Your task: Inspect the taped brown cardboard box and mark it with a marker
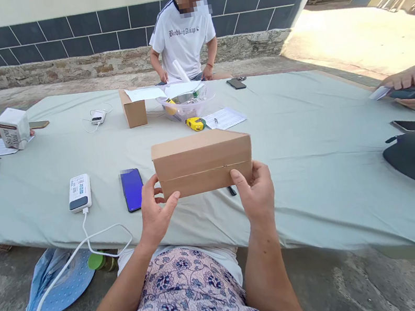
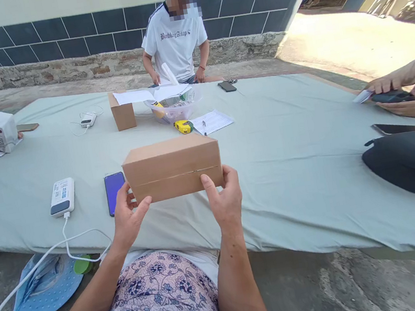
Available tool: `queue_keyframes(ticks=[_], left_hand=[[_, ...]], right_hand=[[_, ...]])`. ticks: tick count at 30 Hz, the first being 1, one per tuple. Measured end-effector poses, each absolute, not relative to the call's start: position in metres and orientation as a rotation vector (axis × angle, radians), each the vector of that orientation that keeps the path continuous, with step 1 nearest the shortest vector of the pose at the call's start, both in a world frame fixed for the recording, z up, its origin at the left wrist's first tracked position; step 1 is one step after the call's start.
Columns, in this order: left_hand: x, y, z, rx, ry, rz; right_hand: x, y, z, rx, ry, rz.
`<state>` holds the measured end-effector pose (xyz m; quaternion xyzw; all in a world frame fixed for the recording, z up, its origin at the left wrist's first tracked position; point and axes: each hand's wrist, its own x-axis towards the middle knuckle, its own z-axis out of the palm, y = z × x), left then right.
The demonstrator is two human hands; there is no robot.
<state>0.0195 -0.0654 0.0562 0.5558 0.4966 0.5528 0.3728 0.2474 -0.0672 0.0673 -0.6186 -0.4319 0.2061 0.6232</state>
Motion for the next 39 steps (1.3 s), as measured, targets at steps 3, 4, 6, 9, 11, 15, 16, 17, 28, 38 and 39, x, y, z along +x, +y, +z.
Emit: queue_keyframes(ticks=[3,4,6,9,11,15,16,17,28,38,39], left_hand=[[0.023,-0.071,0.059,1.583,1.320,1.464],[0.025,-0.072,0.059,1.616,1.326,1.480],[0.027,-0.073,0.060,1.634,1.357,1.494],[0.027,-0.071,0.059,1.533,1.430,1.447],[0.025,-0.068,0.058,1.420,1.456,1.427],[0.017,-0.062,0.058,1.312,1.494,1.459],[0.015,-0.061,0.058,1.315,1.490,1.465],[0.013,-0.061,0.059,1.323,1.475,1.471],[0.010,-0.059,0.062,1.251,1.266,1.471],[0.011,-0.061,0.059,1.561,1.406,1.602],[0.011,-0.061,0.058,1.583,1.430,1.612]], right_hand=[[0.240,-0.067,0.070,-1.519,-0.997,0.480],[0.237,-0.066,0.071,-1.535,-0.998,0.481],[0.232,-0.065,0.072,-1.553,-1.001,0.481],[0.224,-0.063,0.072,-1.563,-1.019,0.485],[0.222,-0.063,0.072,-1.575,-1.037,0.474],[0.222,-0.064,0.070,-1.589,-1.080,0.453],[0.223,-0.065,0.070,-1.574,-1.091,0.445],[0.224,-0.065,0.070,-1.549,-1.099,0.430],[0.231,-0.065,0.069,-1.340,-1.002,0.428],[0.236,-0.064,0.066,-1.368,-1.077,0.392],[0.236,-0.064,0.066,-1.389,-1.079,0.386]])
